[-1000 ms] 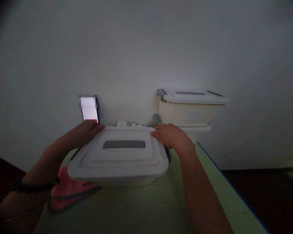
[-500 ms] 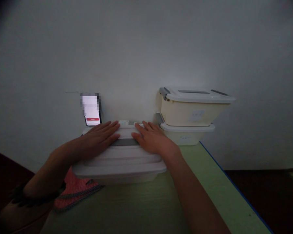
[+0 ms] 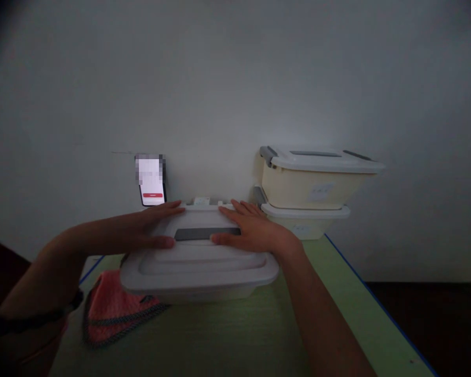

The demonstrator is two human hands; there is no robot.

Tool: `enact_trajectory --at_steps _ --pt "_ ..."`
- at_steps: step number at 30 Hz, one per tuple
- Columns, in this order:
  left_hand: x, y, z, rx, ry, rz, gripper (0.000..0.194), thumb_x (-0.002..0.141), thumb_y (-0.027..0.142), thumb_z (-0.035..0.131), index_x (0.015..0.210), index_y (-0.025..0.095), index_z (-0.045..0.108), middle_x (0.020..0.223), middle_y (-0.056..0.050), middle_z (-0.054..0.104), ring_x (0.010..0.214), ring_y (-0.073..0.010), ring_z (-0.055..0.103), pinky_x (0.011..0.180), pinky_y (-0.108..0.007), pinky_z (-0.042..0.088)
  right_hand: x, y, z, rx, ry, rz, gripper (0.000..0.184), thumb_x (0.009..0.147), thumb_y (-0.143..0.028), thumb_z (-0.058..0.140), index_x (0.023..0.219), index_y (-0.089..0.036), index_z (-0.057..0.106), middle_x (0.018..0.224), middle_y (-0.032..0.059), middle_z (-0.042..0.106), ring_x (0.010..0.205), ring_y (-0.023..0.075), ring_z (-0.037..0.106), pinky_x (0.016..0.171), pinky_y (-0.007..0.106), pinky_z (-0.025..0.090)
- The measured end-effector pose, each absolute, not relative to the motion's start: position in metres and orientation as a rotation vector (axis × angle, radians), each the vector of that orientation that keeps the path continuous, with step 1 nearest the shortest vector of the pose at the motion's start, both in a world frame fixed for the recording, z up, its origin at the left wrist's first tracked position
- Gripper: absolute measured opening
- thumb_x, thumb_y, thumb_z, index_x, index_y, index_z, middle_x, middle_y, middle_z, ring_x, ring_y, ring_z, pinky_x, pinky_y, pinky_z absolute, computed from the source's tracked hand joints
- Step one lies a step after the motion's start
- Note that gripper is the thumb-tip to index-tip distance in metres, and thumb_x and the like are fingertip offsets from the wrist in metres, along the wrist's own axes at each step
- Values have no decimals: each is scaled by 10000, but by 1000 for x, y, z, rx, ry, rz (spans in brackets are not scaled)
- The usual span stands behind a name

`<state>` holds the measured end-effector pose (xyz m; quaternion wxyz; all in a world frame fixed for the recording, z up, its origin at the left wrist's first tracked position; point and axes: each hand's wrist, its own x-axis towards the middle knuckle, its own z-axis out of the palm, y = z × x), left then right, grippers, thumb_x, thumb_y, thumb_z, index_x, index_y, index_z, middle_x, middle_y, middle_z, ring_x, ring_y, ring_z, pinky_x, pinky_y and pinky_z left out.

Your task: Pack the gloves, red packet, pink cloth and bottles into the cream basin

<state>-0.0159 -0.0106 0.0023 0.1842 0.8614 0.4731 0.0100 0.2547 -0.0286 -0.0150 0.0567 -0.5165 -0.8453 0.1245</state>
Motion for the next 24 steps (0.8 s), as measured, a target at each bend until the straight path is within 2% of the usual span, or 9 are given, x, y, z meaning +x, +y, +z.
enact_trajectory --at_steps 2,5,9,13,17,20,24 --pt "-26 -8 4 2294 1397 105 776 764 602 480 1418 233 287 1437 -101 385 1267 -280 418 1001 -374 366 256 -28 -15 -1560 -2560 380 873 752 -748 354 1431 -205 271 1508 143 182 1377 328 160 1096 513 168" --pt "-32 -8 8 2130 1423 258 642 805 535 424 1368 229 387 1294 -84 563 1154 -259 532 911 -345 453 256 -27 -16 -1550 -2558 376 848 760 -738 358 1427 -219 284 1503 135 212 1375 322 177 1095 510 175" --pt "-31 -7 9 1906 1367 261 568 820 503 407 1279 177 480 1223 -108 604 1063 -244 582 760 -297 526 255 -27 -16 -1567 -2555 369 843 768 -731 355 1426 -207 290 1498 144 231 1373 313 190 1097 499 177" --pt "-40 1 -1 1785 1274 298 507 833 513 414 1180 164 536 1111 -109 645 987 -231 610 708 -281 537 254 -27 -15 -1576 -2576 374 868 766 -738 340 1430 -181 279 1498 168 217 1375 321 180 1095 510 169" --pt "-53 5 -9 1690 1144 299 523 840 484 427 1268 184 455 1001 -97 667 736 -194 654 621 -303 533 254 -27 -15 -1592 -2583 377 858 773 -733 331 1434 -191 265 1503 150 215 1380 315 165 1099 507 162" --pt "-59 4 -11 1623 1063 303 561 807 408 508 1314 191 406 993 -94 669 721 -191 653 652 -321 529 254 -27 -16 -1598 -2581 385 857 770 -735 337 1434 -199 267 1506 143 211 1379 316 166 1099 505 167" --pt "-65 8 -20 1535 997 380 523 784 339 559 1275 190 457 979 -85 674 784 -193 642 713 -328 508 254 -26 -16 -1603 -2582 386 867 763 -742 337 1434 -198 269 1505 142 216 1380 318 162 1102 500 166"
